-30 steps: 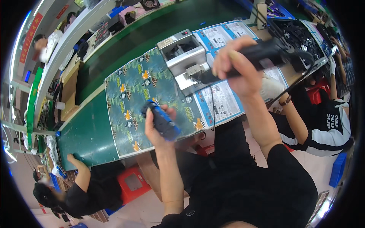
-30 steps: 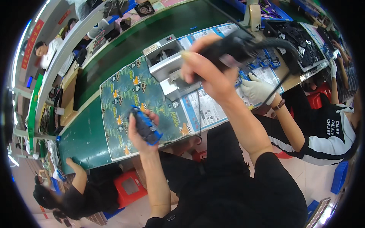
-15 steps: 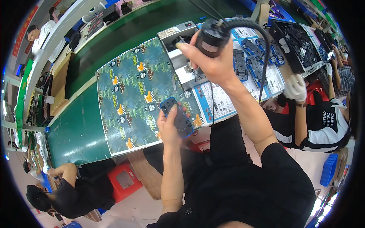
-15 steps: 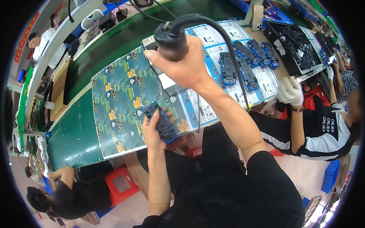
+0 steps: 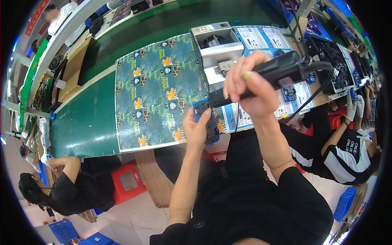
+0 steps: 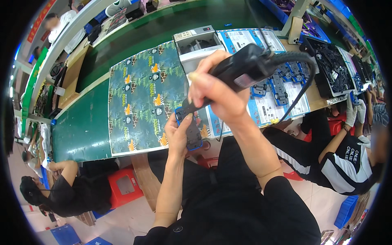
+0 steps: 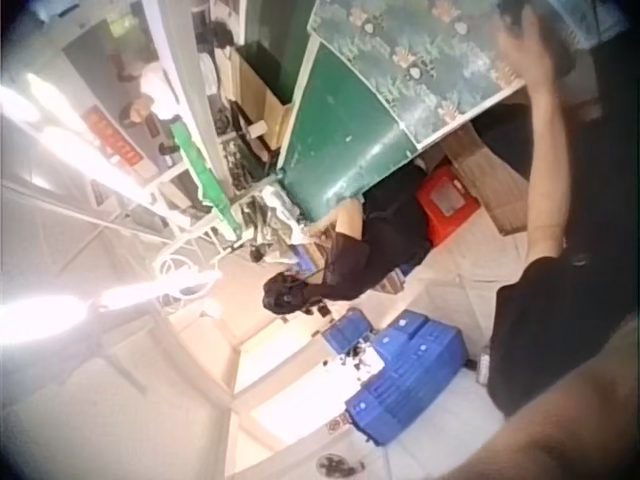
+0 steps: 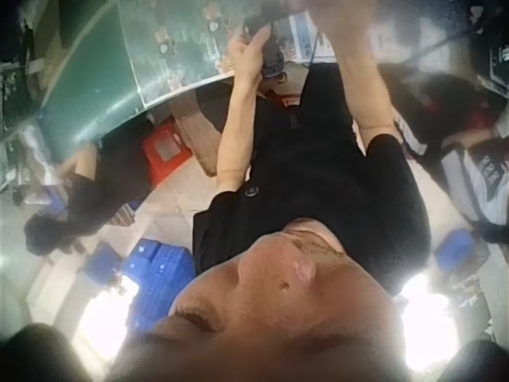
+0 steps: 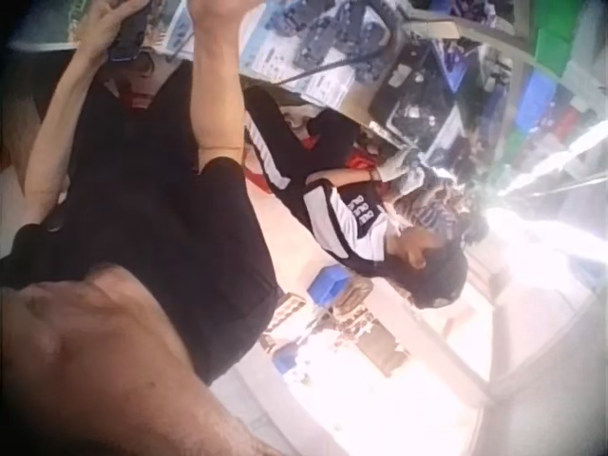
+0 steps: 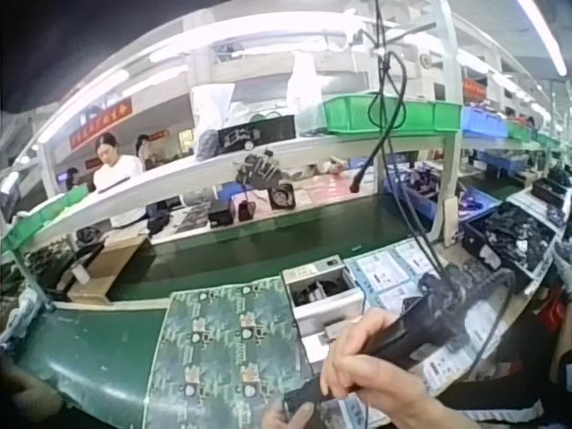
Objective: Assembling plastic toy cars using an electric screwdriver at a factory workbench.
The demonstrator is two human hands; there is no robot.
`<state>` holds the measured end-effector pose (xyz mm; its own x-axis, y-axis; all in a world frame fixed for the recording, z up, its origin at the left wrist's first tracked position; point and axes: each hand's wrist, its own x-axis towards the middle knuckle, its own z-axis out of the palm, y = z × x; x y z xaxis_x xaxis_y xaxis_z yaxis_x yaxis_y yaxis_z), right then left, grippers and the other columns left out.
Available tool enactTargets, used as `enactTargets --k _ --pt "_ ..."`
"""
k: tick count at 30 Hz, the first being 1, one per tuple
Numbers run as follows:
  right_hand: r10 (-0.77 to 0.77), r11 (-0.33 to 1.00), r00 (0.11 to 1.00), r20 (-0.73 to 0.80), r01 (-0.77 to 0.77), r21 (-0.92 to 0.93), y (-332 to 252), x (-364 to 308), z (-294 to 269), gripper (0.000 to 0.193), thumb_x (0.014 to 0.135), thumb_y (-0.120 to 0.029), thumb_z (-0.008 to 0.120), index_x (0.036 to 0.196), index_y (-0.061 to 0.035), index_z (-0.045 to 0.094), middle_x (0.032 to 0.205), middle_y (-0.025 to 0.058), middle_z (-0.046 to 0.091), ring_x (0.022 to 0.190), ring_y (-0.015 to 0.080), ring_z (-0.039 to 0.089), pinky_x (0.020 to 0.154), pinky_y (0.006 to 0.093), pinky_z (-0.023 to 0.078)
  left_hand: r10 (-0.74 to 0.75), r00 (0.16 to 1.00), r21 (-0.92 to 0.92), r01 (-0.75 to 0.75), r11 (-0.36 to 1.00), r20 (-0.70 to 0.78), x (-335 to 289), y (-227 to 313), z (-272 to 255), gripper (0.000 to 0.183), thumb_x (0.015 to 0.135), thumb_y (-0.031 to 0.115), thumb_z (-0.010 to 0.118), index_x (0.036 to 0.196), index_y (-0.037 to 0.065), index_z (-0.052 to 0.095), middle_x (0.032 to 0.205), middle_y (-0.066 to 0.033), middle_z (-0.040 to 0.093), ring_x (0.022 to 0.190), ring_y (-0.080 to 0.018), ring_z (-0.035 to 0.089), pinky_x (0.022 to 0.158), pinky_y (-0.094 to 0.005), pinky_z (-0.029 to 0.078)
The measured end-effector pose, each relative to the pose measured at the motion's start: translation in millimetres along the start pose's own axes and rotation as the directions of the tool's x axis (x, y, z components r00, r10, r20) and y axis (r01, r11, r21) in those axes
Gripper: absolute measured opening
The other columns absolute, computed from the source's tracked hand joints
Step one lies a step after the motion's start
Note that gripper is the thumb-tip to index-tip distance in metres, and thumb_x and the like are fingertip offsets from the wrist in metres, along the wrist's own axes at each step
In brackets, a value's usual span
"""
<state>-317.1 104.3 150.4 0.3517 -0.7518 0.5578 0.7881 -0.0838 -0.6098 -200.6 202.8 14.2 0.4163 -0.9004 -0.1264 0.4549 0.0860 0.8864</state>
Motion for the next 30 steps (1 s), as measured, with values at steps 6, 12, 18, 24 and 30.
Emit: enactTargets --k 6,12,18,24,30 --pt "0.005 0.991 1.0 -0.008 -0.006 -0.131 15 -11 -5 0.015 0.085 -0.004 0.069 0.086 -0.0001 0.054 0.064 0.0068 0.058 0.052 0.0118 0.058 0.051 0.0253 0.048 -0.019 1.0 -0.032 0.019 0.999 -0.011 -1 2 3 0.022 0.092 0.006 0.068 0.112 -0.001 0.062 0.097 -0.0086 0.069 0.079 -0.0143 0.068 0.07 -0.0276 0.057" --pt "0.016 0.98 0.999 -0.033 -0.023 -0.196 24 -14 -9 0.016 0.084 -0.002 0.071 0.083 -0.0007 0.055 0.064 0.0065 0.059 0.052 0.0108 0.058 0.049 0.024 0.047 -0.041 0.999 -0.022 0.041 0.999 -0.016 -2 1 3 0.023 0.091 0.007 0.068 0.112 -0.001 0.063 0.097 -0.0087 0.07 0.08 -0.0148 0.068 0.07 -0.0278 0.057" --pt "0.08 0.969 0.997 0.016 -0.074 -0.234 35 -22 -15 0.02 0.079 -0.003 0.074 0.079 -0.0043 0.055 0.068 0.0062 0.059 0.058 0.0099 0.056 0.054 0.0232 0.044 0.079 0.997 0.089 -0.079 0.993 0.006 -2 -2 5 0.022 0.09 0.004 0.068 0.111 -0.003 0.063 0.096 -0.0081 0.069 0.081 -0.0121 0.067 0.073 -0.0266 0.056" --pt "0.1 0.99 0.994 0.036 -0.096 -0.099 33 -23 -21 0.021 0.08 -0.005 0.073 0.079 -0.0029 0.052 0.069 0.0102 0.059 0.056 0.0109 0.054 0.053 0.0239 0.044 0.055 0.998 0.087 -0.052 0.995 -0.026 -2 3 9 0.022 0.089 0.004 0.067 0.11 -0.004 0.064 0.093 -0.0076 0.069 0.079 -0.0108 0.065 0.071 -0.0252 0.054" --pt "-0.007 0.998 1.0 0.01 0.008 -0.062 37 -32 -22 0.022 0.082 -0.006 0.072 0.082 -0.0014 0.05 0.068 0.01 0.057 0.053 0.0112 0.053 0.051 0.0257 0.045 0.087 0.996 0.129 -0.084 0.988 -0.017 -2 -2 7 0.023 0.088 0.003 0.068 0.109 -0.004 0.064 0.091 -0.0078 0.069 0.078 -0.0109 0.065 0.07 -0.0251 0.053"
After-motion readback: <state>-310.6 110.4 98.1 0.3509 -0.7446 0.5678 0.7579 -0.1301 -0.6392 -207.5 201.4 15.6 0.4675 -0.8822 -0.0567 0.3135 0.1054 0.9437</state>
